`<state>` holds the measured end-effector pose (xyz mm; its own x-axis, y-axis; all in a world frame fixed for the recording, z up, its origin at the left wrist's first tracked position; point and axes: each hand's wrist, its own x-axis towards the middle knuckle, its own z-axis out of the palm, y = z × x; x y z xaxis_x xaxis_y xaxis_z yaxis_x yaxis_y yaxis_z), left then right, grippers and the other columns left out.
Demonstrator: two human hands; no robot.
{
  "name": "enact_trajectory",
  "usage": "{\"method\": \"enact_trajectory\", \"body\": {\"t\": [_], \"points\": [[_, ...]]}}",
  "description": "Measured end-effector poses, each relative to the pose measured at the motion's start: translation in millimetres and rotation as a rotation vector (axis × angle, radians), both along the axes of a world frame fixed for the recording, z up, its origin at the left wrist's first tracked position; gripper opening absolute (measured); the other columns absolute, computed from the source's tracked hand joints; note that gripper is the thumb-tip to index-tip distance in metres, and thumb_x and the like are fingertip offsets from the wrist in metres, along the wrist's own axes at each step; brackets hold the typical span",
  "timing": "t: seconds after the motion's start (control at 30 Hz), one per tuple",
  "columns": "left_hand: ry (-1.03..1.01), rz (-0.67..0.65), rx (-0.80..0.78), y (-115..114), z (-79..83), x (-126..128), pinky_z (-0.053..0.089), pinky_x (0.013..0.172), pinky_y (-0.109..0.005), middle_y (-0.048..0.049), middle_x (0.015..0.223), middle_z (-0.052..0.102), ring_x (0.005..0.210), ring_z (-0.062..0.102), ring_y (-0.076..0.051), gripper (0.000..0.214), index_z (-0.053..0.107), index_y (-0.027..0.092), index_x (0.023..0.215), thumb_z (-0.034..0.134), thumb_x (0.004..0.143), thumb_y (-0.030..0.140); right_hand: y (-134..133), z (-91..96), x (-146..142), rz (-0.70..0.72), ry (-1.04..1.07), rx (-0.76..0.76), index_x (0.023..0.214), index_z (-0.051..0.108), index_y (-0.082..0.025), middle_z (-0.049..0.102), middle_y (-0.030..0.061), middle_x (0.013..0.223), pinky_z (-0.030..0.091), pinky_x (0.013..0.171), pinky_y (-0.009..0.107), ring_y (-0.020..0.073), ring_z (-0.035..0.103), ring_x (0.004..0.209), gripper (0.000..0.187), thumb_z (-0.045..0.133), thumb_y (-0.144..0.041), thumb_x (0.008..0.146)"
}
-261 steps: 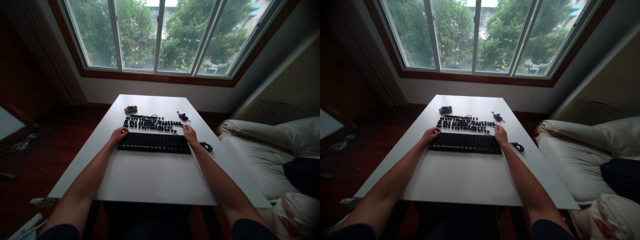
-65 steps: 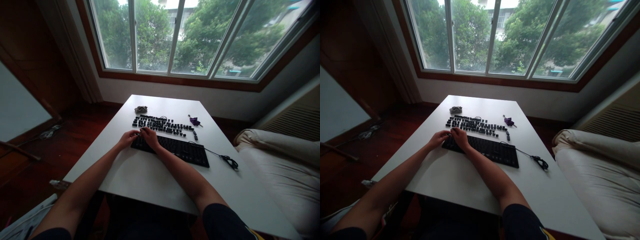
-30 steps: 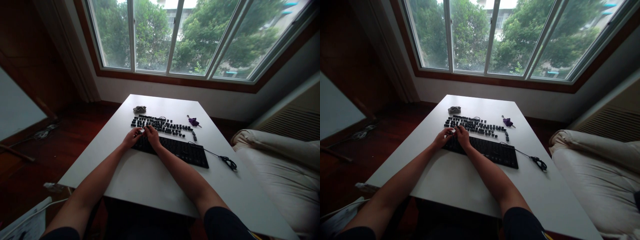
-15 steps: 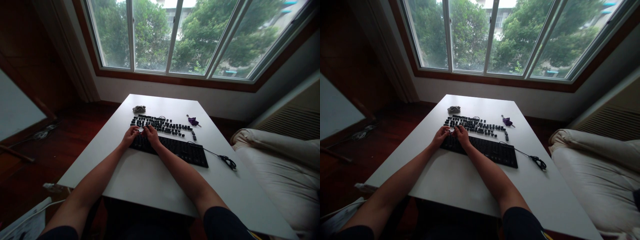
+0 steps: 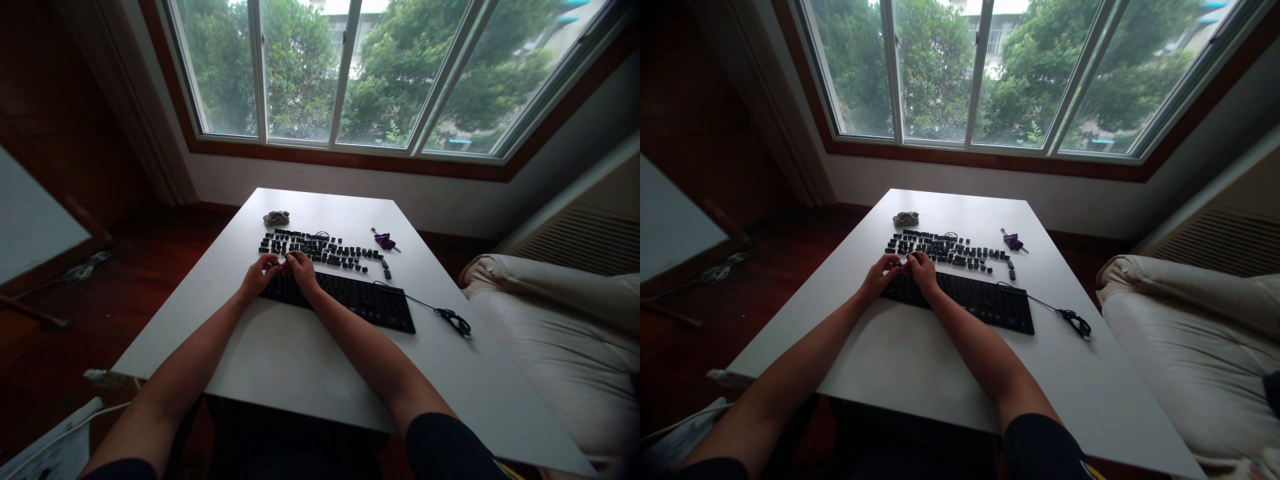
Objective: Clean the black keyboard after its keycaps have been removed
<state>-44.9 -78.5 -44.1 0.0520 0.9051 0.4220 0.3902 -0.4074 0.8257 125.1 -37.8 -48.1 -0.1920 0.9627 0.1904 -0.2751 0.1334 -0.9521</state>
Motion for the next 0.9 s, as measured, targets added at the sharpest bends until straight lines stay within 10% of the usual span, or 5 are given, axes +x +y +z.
{"method": "enact_trajectory", "body": {"t": [0.9], "points": [[0.291,0.316,0.168,-6,13.0,-3,0.053,0.084,-0.032,-0.0042,0.102,0.069,0.086,0.065,-0.018,0.033,0.061,0.022,0.124,0.057,0.092,0.029,4,0.5,0,-0.071,0.090,-0.108,0.093,0.058,-0.020,0.063,-0.0045,0.060,0.053,0.050,0.027,0.0163,0.065,0.051,0.031,0.067,-0.046,0.078]]}}
